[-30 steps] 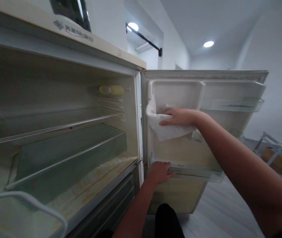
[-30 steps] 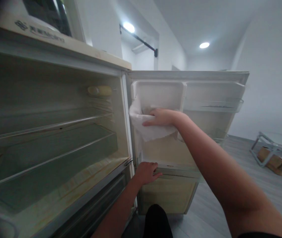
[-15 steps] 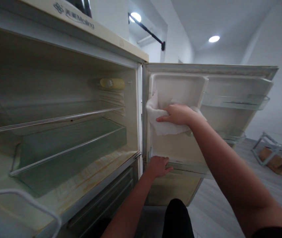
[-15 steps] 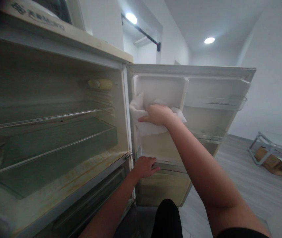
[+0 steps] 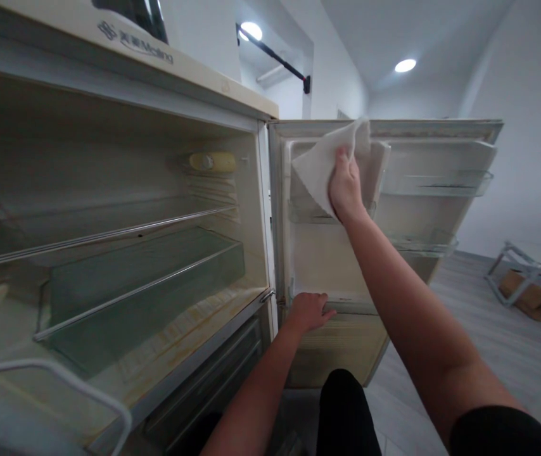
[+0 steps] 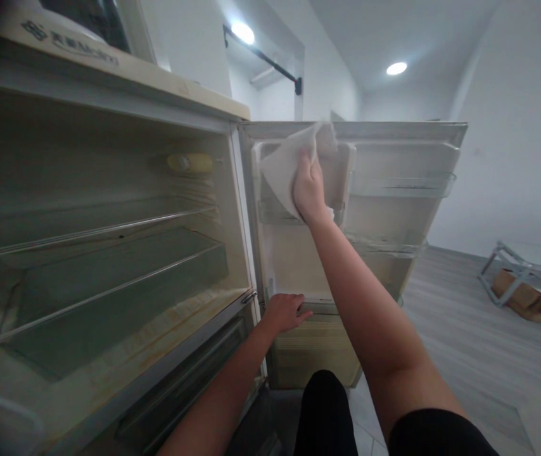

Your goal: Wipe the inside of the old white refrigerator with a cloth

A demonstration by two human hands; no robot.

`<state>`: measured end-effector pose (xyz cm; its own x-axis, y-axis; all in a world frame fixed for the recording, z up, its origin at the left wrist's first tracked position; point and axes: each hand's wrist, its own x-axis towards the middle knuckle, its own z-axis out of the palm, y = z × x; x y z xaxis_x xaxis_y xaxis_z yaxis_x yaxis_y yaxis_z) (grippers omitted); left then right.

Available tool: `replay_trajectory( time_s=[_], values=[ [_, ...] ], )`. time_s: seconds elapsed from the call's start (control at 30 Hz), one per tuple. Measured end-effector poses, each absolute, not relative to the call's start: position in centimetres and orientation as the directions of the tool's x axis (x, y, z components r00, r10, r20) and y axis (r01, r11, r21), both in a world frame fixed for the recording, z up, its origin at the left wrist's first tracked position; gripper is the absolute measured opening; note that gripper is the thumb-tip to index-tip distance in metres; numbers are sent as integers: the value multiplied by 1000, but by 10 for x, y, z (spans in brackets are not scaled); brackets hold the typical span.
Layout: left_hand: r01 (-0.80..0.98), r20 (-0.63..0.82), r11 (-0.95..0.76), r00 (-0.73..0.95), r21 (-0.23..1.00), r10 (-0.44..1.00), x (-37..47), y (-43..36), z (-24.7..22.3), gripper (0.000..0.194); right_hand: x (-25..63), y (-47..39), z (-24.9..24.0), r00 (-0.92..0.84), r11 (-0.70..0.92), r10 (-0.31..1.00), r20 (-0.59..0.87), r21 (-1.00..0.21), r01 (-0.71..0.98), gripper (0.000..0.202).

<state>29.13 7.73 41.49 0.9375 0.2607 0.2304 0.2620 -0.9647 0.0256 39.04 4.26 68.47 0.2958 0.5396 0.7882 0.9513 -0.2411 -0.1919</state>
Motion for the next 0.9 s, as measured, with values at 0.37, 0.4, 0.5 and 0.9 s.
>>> replay_trajectory(
  time_s=[0.37,0.4,0.5,0.9],
  values=[
    [251,230,-967,940,31,251,290,80,411,42,393,76,695,184,-158,791,583,-95,983,74],
    [248,228,-968,941,30,248,289,81,410,43,400,71,694,188,-186,790,583,-63,980,75],
    [229,236,-973,945,24,228,286,84,409,45,426,49,691,234,-305,762,604,17,952,74],
    [220,242,-975,945,34,221,282,83,411,42,395,38,680,487,-579,446,751,-173,797,75]
  ],
)
